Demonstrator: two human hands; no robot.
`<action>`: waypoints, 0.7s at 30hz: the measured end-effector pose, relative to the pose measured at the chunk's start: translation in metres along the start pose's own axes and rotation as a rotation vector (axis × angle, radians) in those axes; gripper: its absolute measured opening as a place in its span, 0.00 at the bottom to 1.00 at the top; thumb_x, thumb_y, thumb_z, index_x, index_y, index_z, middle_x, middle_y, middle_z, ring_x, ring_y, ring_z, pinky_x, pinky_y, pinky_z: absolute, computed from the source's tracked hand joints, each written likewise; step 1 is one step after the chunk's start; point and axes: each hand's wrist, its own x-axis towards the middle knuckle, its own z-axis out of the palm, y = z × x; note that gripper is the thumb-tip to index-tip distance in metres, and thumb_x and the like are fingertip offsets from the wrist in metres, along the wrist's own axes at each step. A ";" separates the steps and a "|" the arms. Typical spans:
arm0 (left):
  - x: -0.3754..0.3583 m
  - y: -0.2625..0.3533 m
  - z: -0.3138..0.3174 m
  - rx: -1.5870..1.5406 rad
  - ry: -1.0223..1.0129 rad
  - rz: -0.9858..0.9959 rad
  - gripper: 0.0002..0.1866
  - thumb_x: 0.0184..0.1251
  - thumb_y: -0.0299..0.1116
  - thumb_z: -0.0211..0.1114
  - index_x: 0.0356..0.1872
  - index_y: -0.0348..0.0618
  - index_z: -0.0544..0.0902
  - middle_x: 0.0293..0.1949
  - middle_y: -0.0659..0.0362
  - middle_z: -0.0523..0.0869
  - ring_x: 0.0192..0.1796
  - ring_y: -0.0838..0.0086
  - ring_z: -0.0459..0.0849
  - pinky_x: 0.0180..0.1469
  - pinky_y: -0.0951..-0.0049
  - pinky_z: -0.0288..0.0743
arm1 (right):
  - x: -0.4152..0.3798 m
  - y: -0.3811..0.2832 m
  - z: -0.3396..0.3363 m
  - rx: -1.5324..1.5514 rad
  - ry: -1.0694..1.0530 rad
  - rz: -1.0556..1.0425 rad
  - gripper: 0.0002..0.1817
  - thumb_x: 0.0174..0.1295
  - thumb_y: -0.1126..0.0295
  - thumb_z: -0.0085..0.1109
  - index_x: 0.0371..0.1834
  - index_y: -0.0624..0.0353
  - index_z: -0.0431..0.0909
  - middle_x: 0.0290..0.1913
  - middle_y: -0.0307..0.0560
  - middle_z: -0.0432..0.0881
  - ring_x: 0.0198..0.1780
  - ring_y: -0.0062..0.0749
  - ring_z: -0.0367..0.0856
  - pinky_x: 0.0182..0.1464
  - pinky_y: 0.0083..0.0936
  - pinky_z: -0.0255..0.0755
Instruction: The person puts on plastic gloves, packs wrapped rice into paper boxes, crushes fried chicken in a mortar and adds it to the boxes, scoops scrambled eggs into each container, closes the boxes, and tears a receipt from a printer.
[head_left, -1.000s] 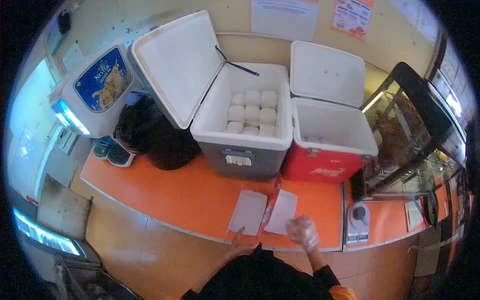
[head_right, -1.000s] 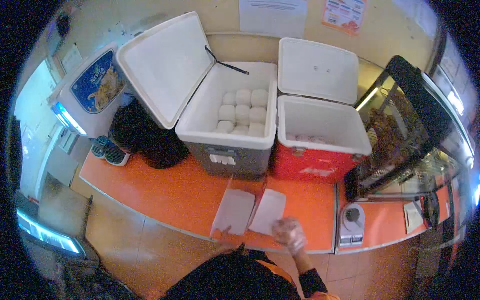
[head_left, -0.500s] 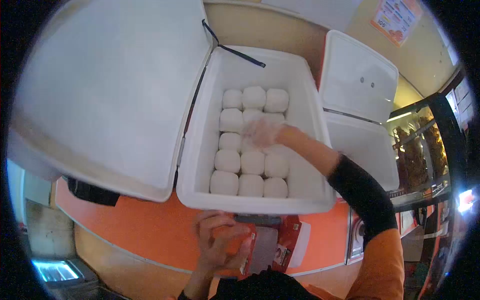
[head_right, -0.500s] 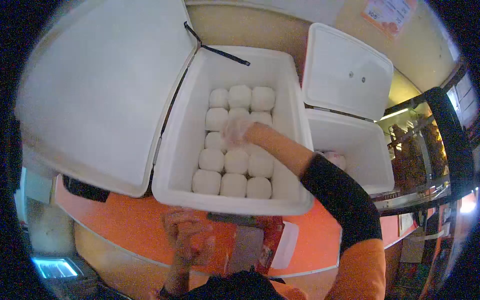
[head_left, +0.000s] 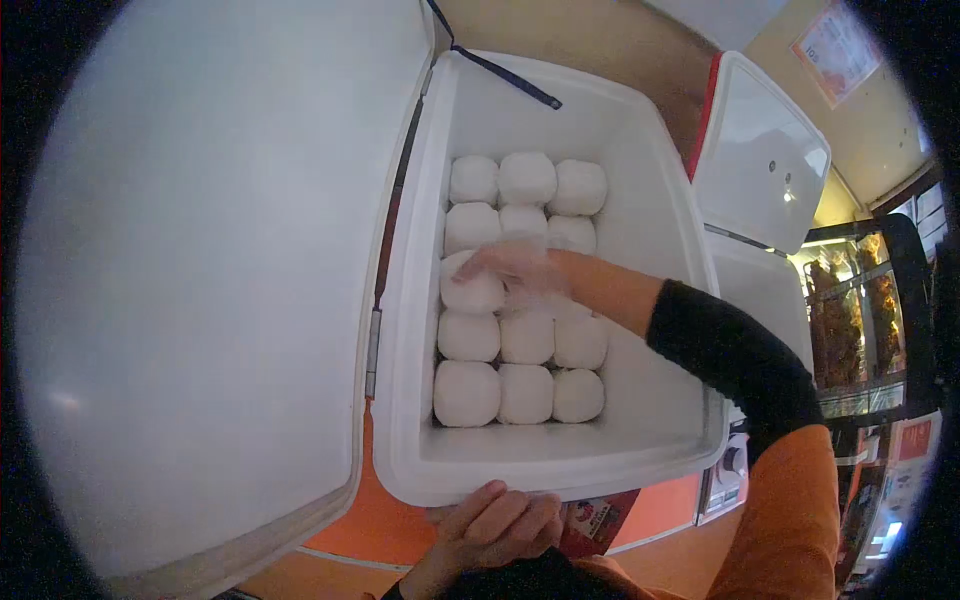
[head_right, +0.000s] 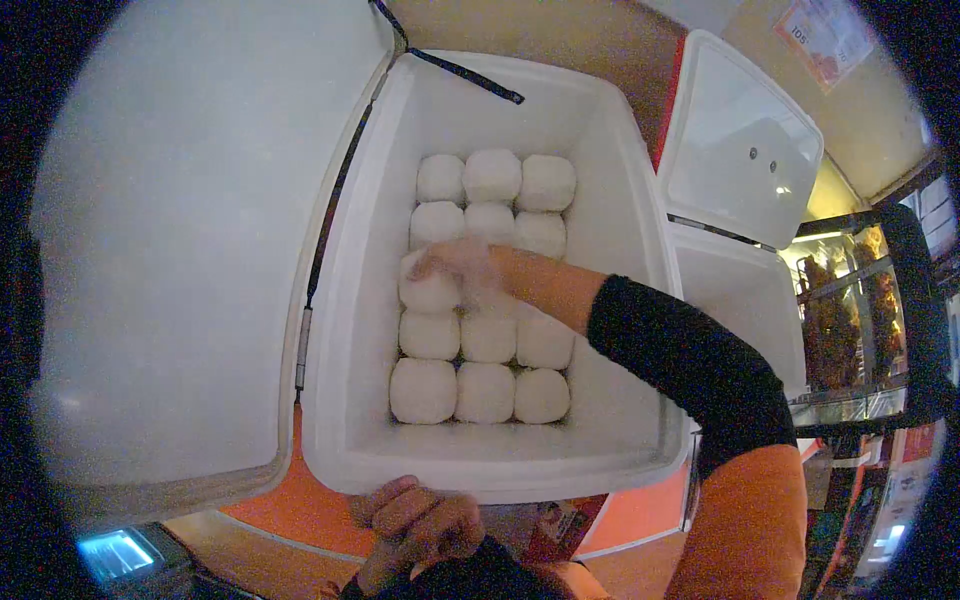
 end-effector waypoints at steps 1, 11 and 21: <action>0.005 0.000 -0.003 -0.046 -0.009 -0.051 0.05 0.63 0.44 0.59 0.33 0.63 0.82 0.40 0.77 0.79 0.50 0.81 0.73 0.58 0.74 0.73 | -0.012 -0.002 0.004 0.120 -0.040 0.002 0.46 0.45 0.50 0.74 0.65 0.64 0.69 0.70 0.47 0.68 0.72 0.35 0.62 0.68 0.29 0.63; 0.015 0.016 -0.008 -0.239 0.081 -0.397 0.10 0.49 0.32 0.68 0.35 0.55 0.85 0.40 0.62 0.77 0.51 0.66 0.75 0.58 0.66 0.67 | -0.004 0.023 0.021 -0.366 -0.035 0.160 0.46 0.44 0.48 0.73 0.66 0.62 0.71 0.66 0.48 0.72 0.63 0.39 0.70 0.61 0.30 0.68; -0.029 0.032 -0.046 -0.440 0.183 -0.567 0.18 0.58 0.38 0.67 0.47 0.42 0.80 0.48 0.52 0.76 0.53 0.57 0.79 0.51 0.60 0.77 | -0.118 -0.056 0.035 -0.292 0.191 -0.269 0.33 0.53 0.55 0.70 0.59 0.63 0.75 0.53 0.45 0.81 0.53 0.32 0.77 0.55 0.28 0.71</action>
